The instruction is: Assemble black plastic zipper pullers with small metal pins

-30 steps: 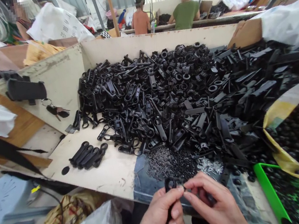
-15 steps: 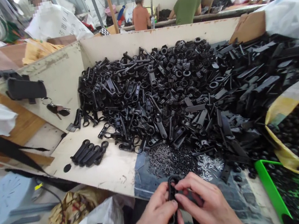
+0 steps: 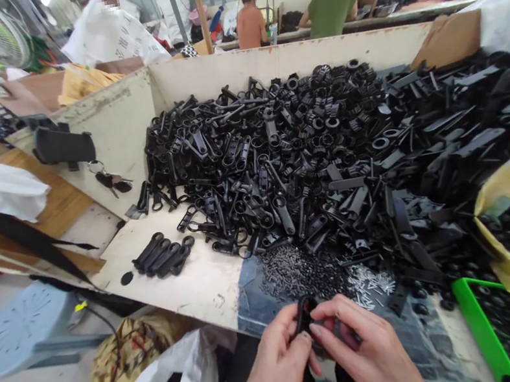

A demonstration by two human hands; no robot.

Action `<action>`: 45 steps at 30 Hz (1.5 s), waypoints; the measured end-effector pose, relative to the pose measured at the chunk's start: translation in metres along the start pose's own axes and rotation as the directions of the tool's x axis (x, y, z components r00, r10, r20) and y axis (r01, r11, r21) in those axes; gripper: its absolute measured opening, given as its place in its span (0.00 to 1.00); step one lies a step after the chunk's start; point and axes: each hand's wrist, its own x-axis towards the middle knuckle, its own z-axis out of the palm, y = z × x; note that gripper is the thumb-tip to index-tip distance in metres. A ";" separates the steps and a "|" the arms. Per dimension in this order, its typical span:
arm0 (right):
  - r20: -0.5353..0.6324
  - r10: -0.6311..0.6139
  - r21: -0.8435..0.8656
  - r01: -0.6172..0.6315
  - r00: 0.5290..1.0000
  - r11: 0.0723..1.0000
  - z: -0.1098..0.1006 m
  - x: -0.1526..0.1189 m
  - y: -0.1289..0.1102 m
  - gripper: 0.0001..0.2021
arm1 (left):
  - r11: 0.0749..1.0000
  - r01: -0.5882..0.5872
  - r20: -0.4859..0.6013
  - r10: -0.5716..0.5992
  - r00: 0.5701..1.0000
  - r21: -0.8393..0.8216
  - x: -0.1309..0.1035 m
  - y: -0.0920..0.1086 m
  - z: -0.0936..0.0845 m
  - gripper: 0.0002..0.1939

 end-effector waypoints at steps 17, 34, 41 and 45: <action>0.069 -0.074 -0.054 0.078 0.995 0.996 -0.002 -0.007 0.001 0.09 | 0.986 -0.032 0.031 0.027 0.999 0.162 0.004 -0.003 -0.006 0.17; 0.177 -0.091 -0.123 0.114 0.980 0.986 -0.013 -0.005 0.007 0.11 | 0.987 -0.047 0.035 0.042 0.999 0.153 0.020 -0.019 -0.019 0.27; 0.205 -0.081 -0.238 0.130 0.975 0.963 -0.017 -0.022 0.008 0.21 | 0.991 -0.037 0.026 0.034 0.999 0.129 0.020 -0.019 -0.025 0.27; 0.262 -0.100 -0.274 0.173 0.960 0.946 -0.011 -0.023 0.008 0.21 | 0.988 -0.047 -0.012 0.049 0.999 0.144 0.022 -0.025 -0.027 0.31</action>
